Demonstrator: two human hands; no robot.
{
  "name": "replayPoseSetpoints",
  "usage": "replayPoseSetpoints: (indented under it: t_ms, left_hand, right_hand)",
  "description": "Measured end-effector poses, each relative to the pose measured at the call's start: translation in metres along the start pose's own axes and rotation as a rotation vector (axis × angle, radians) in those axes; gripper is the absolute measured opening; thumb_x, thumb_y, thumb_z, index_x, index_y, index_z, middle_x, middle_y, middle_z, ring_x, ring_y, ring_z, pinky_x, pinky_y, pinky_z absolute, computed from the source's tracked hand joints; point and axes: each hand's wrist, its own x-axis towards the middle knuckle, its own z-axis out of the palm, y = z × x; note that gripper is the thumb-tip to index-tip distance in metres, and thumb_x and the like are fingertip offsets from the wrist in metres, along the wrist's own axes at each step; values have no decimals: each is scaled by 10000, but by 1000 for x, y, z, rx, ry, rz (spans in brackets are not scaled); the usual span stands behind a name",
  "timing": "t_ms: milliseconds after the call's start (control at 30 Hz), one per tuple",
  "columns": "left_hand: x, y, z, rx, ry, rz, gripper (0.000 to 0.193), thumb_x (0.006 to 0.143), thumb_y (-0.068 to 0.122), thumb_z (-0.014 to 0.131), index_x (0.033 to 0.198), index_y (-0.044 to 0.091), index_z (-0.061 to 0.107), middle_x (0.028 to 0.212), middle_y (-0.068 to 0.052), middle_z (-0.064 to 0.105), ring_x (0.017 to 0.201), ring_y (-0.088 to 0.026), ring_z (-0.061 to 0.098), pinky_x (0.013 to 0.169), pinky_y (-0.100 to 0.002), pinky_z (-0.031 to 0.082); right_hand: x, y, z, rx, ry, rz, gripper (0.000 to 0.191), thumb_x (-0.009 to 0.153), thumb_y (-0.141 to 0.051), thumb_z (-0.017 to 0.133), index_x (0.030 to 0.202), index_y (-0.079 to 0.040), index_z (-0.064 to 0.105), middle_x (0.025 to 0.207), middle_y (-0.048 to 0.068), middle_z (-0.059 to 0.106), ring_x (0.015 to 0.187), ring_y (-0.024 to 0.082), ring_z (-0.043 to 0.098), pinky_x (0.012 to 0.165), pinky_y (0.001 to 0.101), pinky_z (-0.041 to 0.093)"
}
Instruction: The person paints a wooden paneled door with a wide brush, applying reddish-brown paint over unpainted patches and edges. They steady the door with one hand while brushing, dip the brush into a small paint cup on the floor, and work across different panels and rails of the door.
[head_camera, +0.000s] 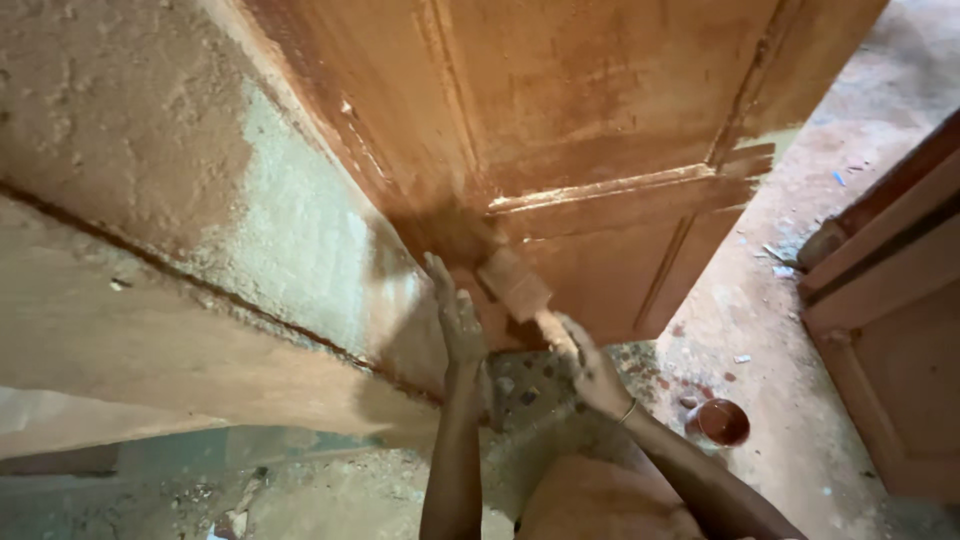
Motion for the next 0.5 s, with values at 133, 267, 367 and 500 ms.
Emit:
replayPoseSetpoints:
  t_ms: [133, 267, 367, 500]
  left_hand:
    - [2, 0, 5, 145, -63, 34, 676, 1126, 412, 291, 1635, -22, 194, 1743, -223, 120, 1636, -353, 116, 1324, -451, 105]
    - [0, 4, 0, -52, -17, -110, 760, 1078, 470, 309, 1627, -30, 146, 1746, -219, 75, 1556, -369, 218, 1115, -410, 311]
    - [2, 5, -5, 36, -19, -44, 762, 1098, 490, 294, 1627, -41, 160, 1744, -227, 86, 1594, -371, 156, 1221, -441, 202]
    - [0, 9, -5, 135, -38, 21, 765, 1115, 504, 268, 1632, -51, 168, 1740, -232, 91, 1630, -373, 91, 1321, -469, 78]
  right_hand:
    - [-16, 4, -14, 210, 282, 427, 533, 1073, -217, 498, 1579, -137, 353, 1374, 128, 574, 1069, 218, 593, 812, 332, 526]
    - [-29, 10, -30, 679, 591, 502, 569, 1101, -267, 514, 1611, -172, 280, 1049, 39, 495, 684, 96, 458, 519, 237, 402]
    - [-24, 5, -28, 771, 687, 522, 553, 1095, -222, 506, 1579, -217, 239, 924, 41, 488, 610, 92, 466, 479, 241, 418]
    - [-4, -15, 3, 417, 360, 649, 598, 985, -69, 430, 1516, -250, 222, 1129, 49, 557, 592, 182, 571, 429, 370, 505]
